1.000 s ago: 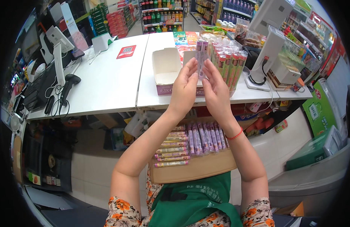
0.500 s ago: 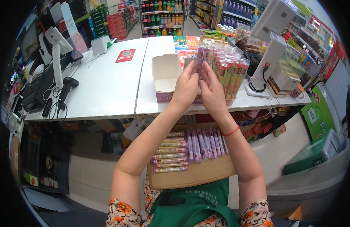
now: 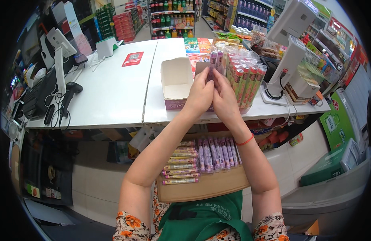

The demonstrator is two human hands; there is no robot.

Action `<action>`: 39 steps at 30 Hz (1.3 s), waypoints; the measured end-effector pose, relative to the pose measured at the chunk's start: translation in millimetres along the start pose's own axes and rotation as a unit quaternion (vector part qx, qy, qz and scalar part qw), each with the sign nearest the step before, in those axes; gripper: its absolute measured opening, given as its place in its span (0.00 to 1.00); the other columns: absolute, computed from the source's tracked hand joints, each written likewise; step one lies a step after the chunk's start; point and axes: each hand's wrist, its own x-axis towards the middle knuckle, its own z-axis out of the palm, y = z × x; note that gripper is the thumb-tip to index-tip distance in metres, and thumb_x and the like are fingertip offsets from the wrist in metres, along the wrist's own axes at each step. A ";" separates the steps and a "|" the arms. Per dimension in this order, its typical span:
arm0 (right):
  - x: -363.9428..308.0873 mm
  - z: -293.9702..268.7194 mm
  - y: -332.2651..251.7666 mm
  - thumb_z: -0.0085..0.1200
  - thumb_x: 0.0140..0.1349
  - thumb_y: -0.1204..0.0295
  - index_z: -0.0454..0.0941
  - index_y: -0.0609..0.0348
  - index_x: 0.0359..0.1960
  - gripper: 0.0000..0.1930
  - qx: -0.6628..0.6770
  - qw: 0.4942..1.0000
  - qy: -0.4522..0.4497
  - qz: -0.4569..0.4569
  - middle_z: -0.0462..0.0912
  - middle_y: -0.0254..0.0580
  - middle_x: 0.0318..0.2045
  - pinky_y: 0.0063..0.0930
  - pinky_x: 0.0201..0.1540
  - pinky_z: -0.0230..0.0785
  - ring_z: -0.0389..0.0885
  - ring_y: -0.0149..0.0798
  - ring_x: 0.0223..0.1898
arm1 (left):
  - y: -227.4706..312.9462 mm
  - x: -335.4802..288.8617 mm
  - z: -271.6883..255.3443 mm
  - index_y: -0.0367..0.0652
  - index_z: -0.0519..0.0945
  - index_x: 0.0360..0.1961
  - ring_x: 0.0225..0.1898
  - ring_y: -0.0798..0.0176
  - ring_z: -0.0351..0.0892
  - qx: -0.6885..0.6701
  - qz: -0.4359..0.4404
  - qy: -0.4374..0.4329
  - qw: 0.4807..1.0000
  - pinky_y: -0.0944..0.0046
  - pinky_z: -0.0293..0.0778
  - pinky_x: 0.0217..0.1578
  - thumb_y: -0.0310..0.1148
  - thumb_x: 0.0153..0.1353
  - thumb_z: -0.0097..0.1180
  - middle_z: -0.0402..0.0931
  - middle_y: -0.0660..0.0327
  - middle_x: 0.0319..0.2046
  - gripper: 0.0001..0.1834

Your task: The person repeatedly picks up individually wrapped candy sticks from a display box and places them into a cardboard tray, arranging them in neat rows. The person handles both purple and green-wrapped items, organizing them by color within the tray.

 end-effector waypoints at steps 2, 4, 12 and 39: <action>-1.6 -2.3 -4.6 0.45 0.69 0.79 0.65 0.73 0.68 0.25 -0.022 1.000 0.005 -0.013 0.69 0.62 0.66 0.40 0.69 0.63 0.70 0.55 0.67 | 0.7 -0.9 2.6 0.29 0.55 0.75 0.71 0.56 0.64 0.019 0.021 0.006 1.000 0.62 0.62 0.69 0.27 0.73 0.42 0.63 0.47 0.70 0.31; -2.4 -1.6 -2.3 0.45 0.69 0.80 0.65 0.73 0.68 0.25 -0.028 0.999 0.014 -0.030 0.70 0.61 0.65 0.40 0.69 0.63 0.71 0.55 0.66 | 2.7 -3.4 3.9 0.28 0.56 0.75 0.71 0.56 0.64 0.026 0.041 0.011 0.999 0.61 0.62 0.69 0.27 0.73 0.42 0.63 0.46 0.71 0.31; -8.1 -5.4 -25.8 0.48 0.67 0.82 0.65 0.68 0.70 0.27 -0.014 0.998 0.018 -0.065 0.68 0.53 0.65 0.37 0.67 0.66 0.70 0.50 0.67 | 27.3 -23.7 7.7 0.28 0.60 0.72 0.72 0.54 0.63 0.045 0.121 0.042 0.991 0.60 0.62 0.69 0.24 0.71 0.41 0.62 0.47 0.70 0.29; -62.7 -38.5 -80.0 0.52 0.62 0.89 0.71 0.60 0.68 0.30 -0.001 0.990 0.050 -0.134 0.73 0.49 0.58 0.33 0.54 0.76 0.78 0.43 0.56 | 73.5 -107.2 21.2 0.37 0.68 0.70 0.61 0.56 0.70 0.026 0.206 0.039 0.977 0.62 0.71 0.58 0.18 0.69 0.44 0.65 0.51 0.61 0.28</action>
